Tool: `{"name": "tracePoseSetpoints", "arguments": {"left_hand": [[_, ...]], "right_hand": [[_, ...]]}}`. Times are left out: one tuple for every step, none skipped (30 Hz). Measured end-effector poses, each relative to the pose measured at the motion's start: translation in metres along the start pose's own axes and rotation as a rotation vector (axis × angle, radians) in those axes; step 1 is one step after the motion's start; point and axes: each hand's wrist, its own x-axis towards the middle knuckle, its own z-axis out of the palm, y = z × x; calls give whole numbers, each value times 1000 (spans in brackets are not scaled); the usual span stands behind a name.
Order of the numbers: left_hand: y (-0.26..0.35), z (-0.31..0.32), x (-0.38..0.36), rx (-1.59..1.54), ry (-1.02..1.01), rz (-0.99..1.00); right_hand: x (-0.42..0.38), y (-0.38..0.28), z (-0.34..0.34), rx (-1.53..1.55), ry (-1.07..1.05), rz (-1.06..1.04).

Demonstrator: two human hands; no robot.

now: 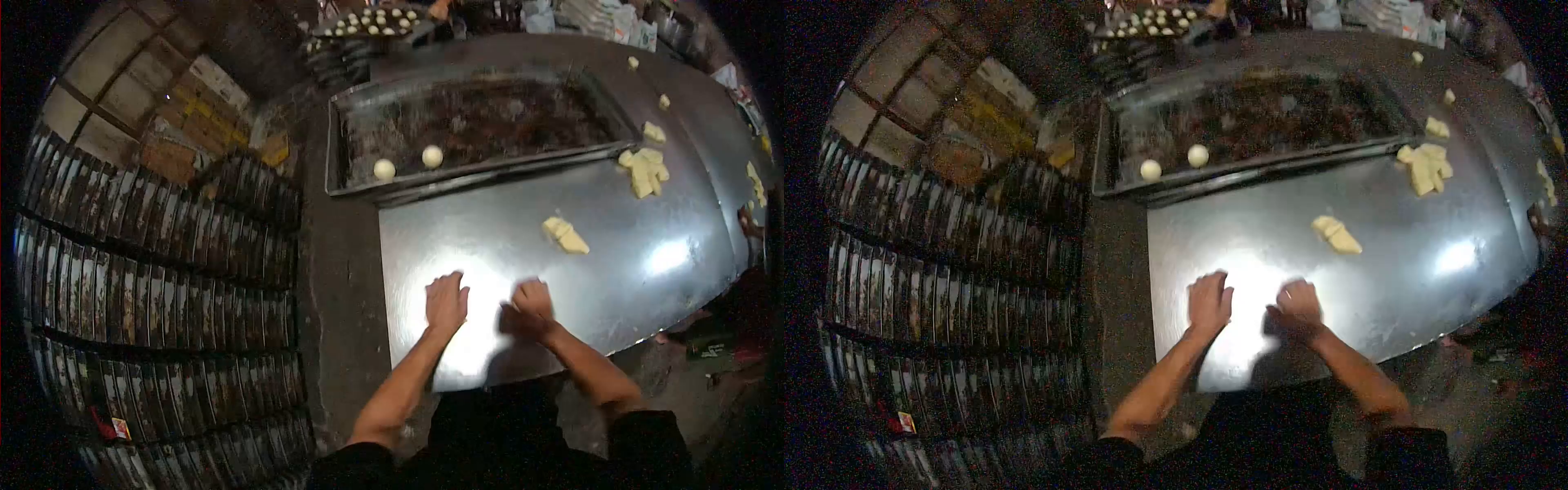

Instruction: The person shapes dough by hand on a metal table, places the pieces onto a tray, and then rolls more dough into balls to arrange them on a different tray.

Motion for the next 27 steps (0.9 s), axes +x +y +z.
{"name": "tracePoseSetpoints", "arguments": {"left_hand": [[17,11,-3,-107,36,-108],[24,12,-16,-66,-150,-41],[21,6,-37,-85,-253,-2],[6,1,-65,-146,-269,63],[-10,-9,-83,-83,-364,111],[-38,-19,-97,10,-393,222],[-62,-24,-94,88,-493,251],[-60,-22,-75,86,-412,174],[-52,-20,-51,81,-340,94],[-35,-10,-21,30,-186,5],[-16,2,-3,-21,-38,-88],[-3,8,-15,-29,-61,-110],[11,14,-18,-95,-229,-118],[16,17,-6,-155,-370,-102],[8,9,-29,-39,-662,17],[4,-9,-61,-154,-408,216],[-21,-20,-83,-80,-320,322],[-47,-28,-90,-1,-234,430],[-54,-35,-74,89,-561,174],[-49,-27,-52,92,-476,118],[-37,-14,-32,84,-414,64],[-16,-1,-10,16,-257,21],[5,8,2,-51,-106,-27],[19,15,-4,-94,-266,-4],[32,22,-5,-139,-403,28],[31,14,-23,-109,-468,273],[21,-2,-43,-118,-406,362]], "right_hand": [[4,-16,21,83,-133,281],[-8,-27,17,-38,-219,40],[-18,-36,13,-164,-279,-212],[-76,-24,22,56,-292,-48],[-127,-5,28,275,-302,115],[-112,-5,-12,288,-561,529],[-83,-2,-52,285,-804,939],[-70,14,-45,280,-805,927],[-61,29,-34,52,-479,544],[-47,45,-27,-164,-148,158],[-5,32,-13,-70,-19,274],[-5,42,26,38,-119,419],[-5,31,50,798,301,316],[13,0,16,800,97,535],[9,-39,-22,793,-106,763],[-79,-12,-23,784,-98,746],[-128,10,-11,471,-498,746],[-114,16,-28,470,-486,735],[-84,17,-67,112,-500,390],[-66,21,-90,-241,-503,61],[-80,50,-45,-213,-365,115],[-20,36,-26,-71,-539,523],[-71,75,57,99,109,424],[-46,40,45,-22,-132,493],[-4,14,30,-146,-368,539],[-29,18,19,-163,-369,560],[-71,19,6,6,-389,507]]}}
